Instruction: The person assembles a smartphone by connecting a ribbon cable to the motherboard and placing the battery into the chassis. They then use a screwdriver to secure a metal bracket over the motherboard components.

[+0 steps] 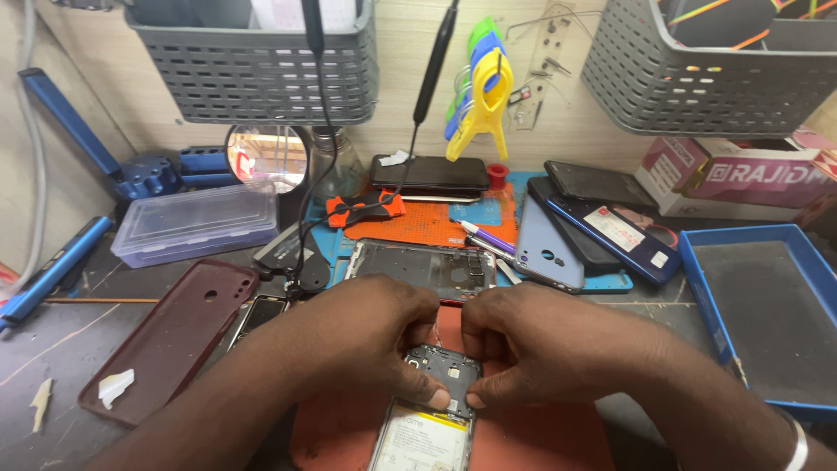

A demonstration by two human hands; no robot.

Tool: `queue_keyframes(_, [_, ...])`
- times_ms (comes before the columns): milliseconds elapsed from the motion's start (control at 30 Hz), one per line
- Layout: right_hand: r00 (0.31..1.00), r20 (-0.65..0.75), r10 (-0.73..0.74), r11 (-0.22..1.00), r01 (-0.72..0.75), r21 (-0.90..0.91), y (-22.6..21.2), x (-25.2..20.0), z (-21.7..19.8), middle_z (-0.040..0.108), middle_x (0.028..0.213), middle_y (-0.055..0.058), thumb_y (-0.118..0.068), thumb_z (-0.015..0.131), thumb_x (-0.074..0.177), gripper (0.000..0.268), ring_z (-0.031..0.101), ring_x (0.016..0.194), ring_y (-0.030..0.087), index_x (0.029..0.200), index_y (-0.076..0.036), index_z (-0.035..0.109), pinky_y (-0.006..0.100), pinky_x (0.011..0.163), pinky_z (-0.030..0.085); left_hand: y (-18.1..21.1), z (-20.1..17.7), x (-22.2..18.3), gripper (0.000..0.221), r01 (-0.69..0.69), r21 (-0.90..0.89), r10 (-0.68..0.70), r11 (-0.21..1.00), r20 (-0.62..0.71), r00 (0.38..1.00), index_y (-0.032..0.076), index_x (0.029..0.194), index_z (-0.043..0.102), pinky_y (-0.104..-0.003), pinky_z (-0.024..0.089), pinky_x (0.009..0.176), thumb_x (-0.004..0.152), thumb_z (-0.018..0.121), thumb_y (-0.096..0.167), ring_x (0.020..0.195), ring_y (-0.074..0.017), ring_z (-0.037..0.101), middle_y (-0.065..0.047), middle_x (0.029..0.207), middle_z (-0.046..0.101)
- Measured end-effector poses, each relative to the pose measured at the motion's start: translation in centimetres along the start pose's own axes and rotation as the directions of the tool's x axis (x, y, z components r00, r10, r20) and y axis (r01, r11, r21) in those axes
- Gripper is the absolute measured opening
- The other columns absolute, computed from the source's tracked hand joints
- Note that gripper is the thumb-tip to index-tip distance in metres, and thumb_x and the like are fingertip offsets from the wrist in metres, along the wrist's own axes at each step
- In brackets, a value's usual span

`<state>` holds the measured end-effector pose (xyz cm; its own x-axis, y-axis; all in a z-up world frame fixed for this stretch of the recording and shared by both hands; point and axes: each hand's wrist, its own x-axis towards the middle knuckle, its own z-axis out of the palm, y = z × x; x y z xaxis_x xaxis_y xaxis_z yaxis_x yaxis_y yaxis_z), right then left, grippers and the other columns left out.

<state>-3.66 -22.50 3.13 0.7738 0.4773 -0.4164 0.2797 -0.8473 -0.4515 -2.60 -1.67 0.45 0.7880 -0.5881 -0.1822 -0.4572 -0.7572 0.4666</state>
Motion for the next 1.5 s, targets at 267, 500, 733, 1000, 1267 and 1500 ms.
queue_keyframes(267, [0.998,-0.051,0.043,0.997,-0.045,-0.056,-0.8,-0.3,0.3,0.067,0.078,0.003,-0.037,0.092,0.06,0.05,0.064,0.072,0.017,0.092,-0.012,0.062,0.034,0.064,0.051,0.0,0.0,-0.3,0.058,0.013,-0.011,-0.013,1.0,-0.009,1.0,0.01,0.087,0.065,-0.042,0.052,0.064,0.055,0.09,0.05,0.074,-0.0279,0.069,-0.008,0.078,0.071])
queue_keyframes(500, [0.998,-0.025,0.053,0.998,-0.054,-0.024,-0.6,0.0,0.2,0.067,0.078,0.004,-0.037,0.092,0.058,0.051,0.063,0.072,0.017,0.091,-0.013,0.062,0.035,0.063,0.051,-0.1,0.0,-0.2,0.059,-0.001,-0.009,0.001,1.0,-0.007,1.0,0.01,0.086,0.065,-0.042,0.052,0.063,0.054,0.09,0.052,0.072,-0.0272,0.069,-0.008,0.077,0.07])
queue_keyframes(733, [0.997,-0.033,0.072,0.997,-0.073,-0.026,-0.8,-0.1,0.3,0.068,0.08,0.004,-0.035,0.092,0.06,0.049,0.066,0.075,0.018,0.092,-0.012,0.062,0.035,0.066,0.052,0.1,-0.1,-0.2,0.059,0.031,-0.025,-0.031,0.999,-0.001,1.0,0.01,0.087,0.064,-0.041,0.053,0.064,0.053,0.09,0.051,0.073,-0.0262,0.07,-0.007,0.077,0.071])
queue_keyframes(1000, [1.0,-0.016,0.006,0.997,-0.007,-0.082,0.0,-0.3,0.3,0.067,0.089,0.004,-0.035,0.09,0.058,0.052,0.066,0.081,0.02,0.097,-0.012,0.063,0.036,0.07,0.053,0.1,0.0,-0.3,0.056,0.029,-0.016,-0.029,0.999,-0.003,1.0,0.01,0.086,0.064,-0.043,0.052,0.063,0.055,0.09,0.048,0.072,-0.0276,0.068,-0.008,0.076,0.07])
queue_keyframes(1267, [0.979,-0.205,0.004,0.985,0.031,0.169,2.5,0.0,-0.7,0.074,0.078,0.006,-0.038,0.09,0.068,0.046,0.068,0.069,0.017,0.1,-0.01,0.072,0.034,0.061,0.055,1.0,-0.9,-0.6,0.055,0.062,-0.053,-0.062,0.997,0.007,0.998,0.011,0.092,0.064,-0.042,0.051,0.065,0.056,0.091,0.043,0.074,-0.0269,0.066,-0.009,0.079,0.069])
queue_keyframes(1500, [0.671,-0.681,0.294,0.955,-0.176,0.24,5.8,2.0,-3.5,0.076,0.076,0.007,-0.032,0.086,0.081,0.03,0.07,0.067,0.017,0.092,-0.007,0.076,0.034,0.064,0.057,0.4,-0.7,-0.6,0.049,0.071,-0.157,-0.081,0.985,-0.059,0.995,0.01,0.087,0.065,-0.04,0.052,0.062,0.064,0.09,0.046,0.07,-0.0239,0.068,-0.008,0.073,0.069])
